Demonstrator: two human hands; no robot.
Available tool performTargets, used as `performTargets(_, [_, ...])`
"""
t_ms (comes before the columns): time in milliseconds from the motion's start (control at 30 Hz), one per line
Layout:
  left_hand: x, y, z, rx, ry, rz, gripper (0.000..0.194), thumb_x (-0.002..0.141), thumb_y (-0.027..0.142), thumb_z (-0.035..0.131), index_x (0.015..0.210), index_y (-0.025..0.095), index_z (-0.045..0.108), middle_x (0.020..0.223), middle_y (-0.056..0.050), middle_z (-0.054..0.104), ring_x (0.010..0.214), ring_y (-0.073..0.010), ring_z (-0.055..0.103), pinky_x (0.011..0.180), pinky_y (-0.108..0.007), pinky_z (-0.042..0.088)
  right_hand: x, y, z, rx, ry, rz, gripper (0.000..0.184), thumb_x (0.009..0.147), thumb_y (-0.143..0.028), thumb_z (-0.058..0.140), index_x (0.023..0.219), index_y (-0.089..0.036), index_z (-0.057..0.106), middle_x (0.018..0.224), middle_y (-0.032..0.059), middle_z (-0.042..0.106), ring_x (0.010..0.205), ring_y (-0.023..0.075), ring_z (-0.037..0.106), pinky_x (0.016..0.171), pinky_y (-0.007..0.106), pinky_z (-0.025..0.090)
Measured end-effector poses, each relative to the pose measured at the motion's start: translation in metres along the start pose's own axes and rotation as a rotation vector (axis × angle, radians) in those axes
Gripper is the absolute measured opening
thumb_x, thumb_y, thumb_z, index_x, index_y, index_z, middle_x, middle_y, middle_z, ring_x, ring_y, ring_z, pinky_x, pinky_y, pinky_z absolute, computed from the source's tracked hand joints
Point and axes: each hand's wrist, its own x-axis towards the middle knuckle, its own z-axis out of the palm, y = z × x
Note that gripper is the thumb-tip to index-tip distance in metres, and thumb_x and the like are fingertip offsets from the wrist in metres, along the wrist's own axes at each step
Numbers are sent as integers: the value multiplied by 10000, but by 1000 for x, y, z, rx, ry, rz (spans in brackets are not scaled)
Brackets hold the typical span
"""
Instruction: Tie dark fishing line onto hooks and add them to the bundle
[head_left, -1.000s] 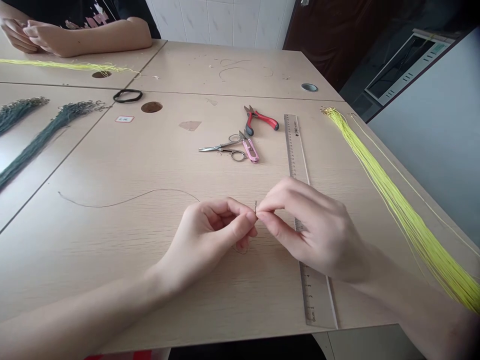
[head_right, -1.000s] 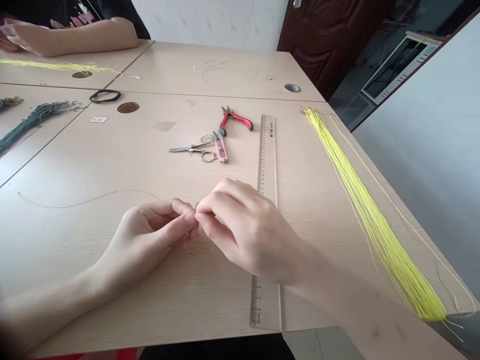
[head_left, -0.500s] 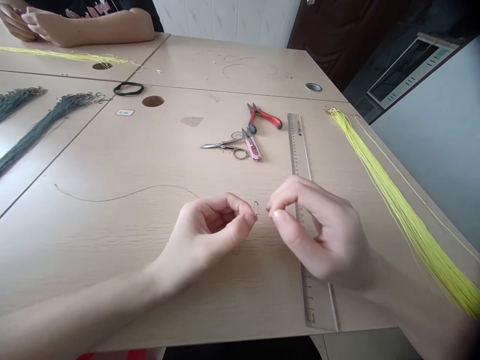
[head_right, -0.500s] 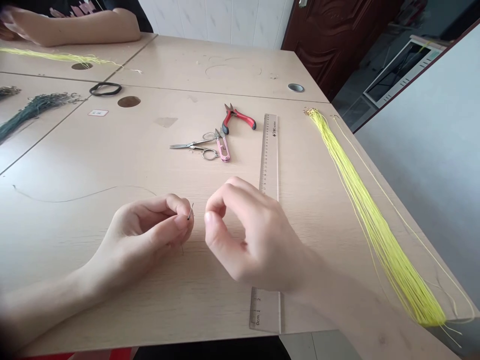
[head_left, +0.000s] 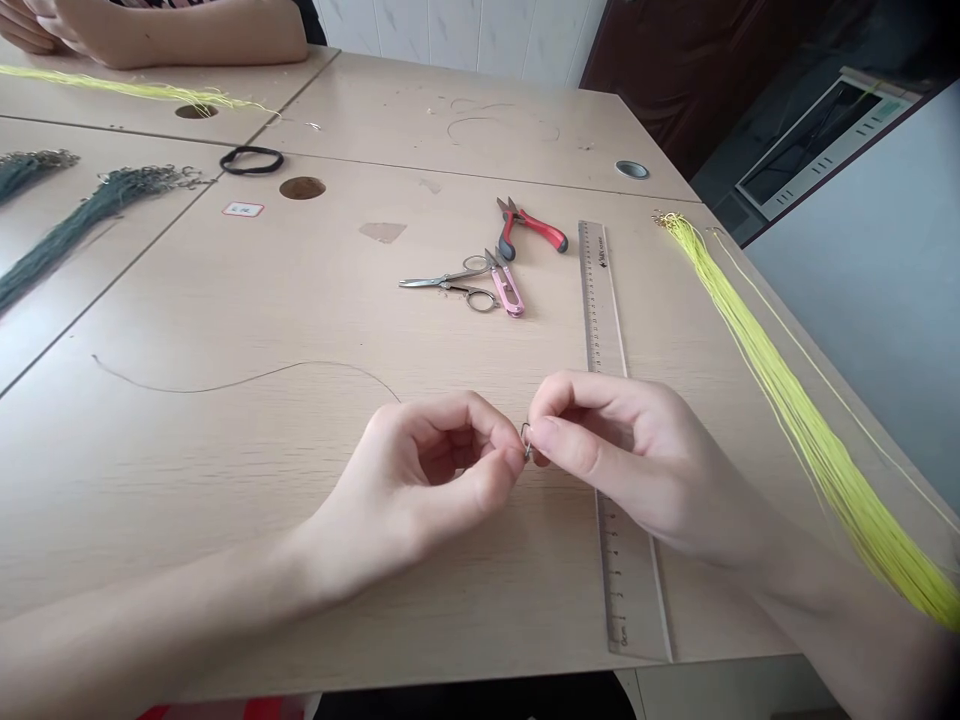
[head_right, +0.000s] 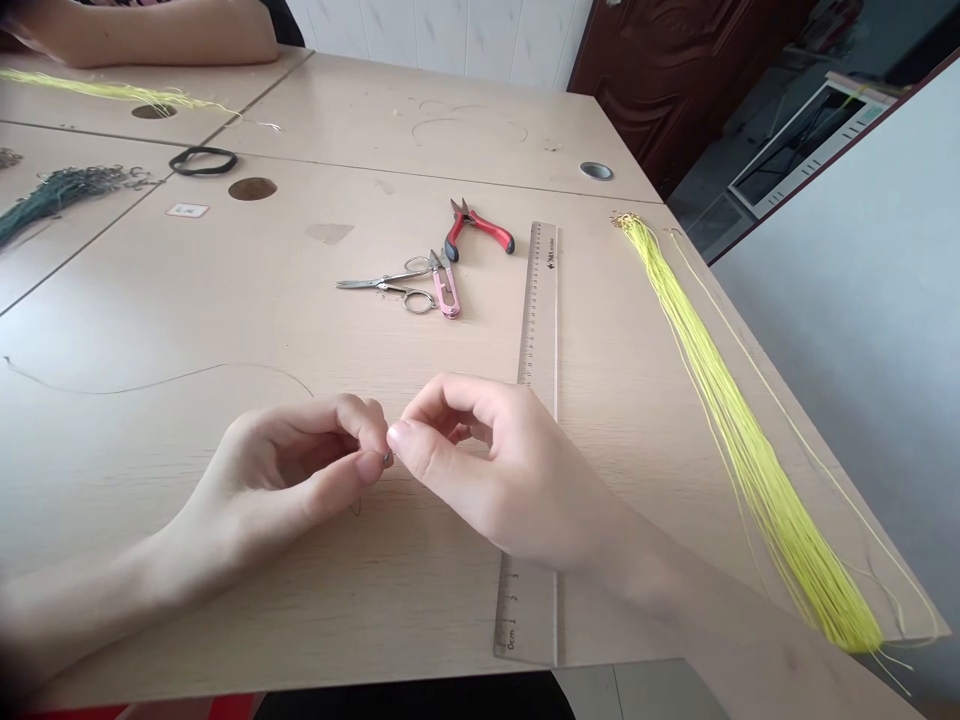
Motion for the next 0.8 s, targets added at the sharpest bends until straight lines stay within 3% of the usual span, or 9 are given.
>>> performTargets(167, [0,-1,-2,43,-9,25,127,789,164,575,667,185,601,608,50,518,590,-65,456,540,-151,391,0,0,0,18,-10,-3,203,890,-309,517,722,-209,568,691,-37,533,673,87,492,605,208,407])
performTargets(267, [-1,-2,-3,71,-33,11,116,799,192,578,684,186,600,626,37,525,609,-85,459,554,-184,399,1,0,0,30,-24,16,197,883,-319,536,728,-206,576,682,-47,532,624,70,469,563,196,394])
performTargets(433, [0,0,-5,39,19,59,152,822,182,571,672,181,593,579,63,502,532,-41,424,503,-123,378,-3,-1,0,72,-7,-23,161,870,-233,556,714,-197,571,646,-66,520,571,38,453,500,150,372])
performTargets(567, [0,2,-4,35,46,117,165,839,185,563,676,183,589,581,69,508,548,-38,447,520,-115,390,-8,-1,0,98,-35,-79,141,867,-160,543,732,-198,558,683,-70,541,621,33,490,554,130,404])
performTargets(700, [-3,-1,-4,38,-14,127,139,841,191,556,704,196,575,622,59,520,567,-56,453,526,-150,401,-9,0,2,103,55,-165,141,860,-147,546,728,-193,558,703,-50,551,672,56,512,631,167,429])
performTargets(800, [-7,-3,-3,168,-142,181,100,832,142,545,750,199,553,636,48,529,559,-67,469,516,-170,404,-8,0,0,187,143,-167,139,850,-179,565,714,-208,561,706,-26,542,714,102,524,677,232,441])
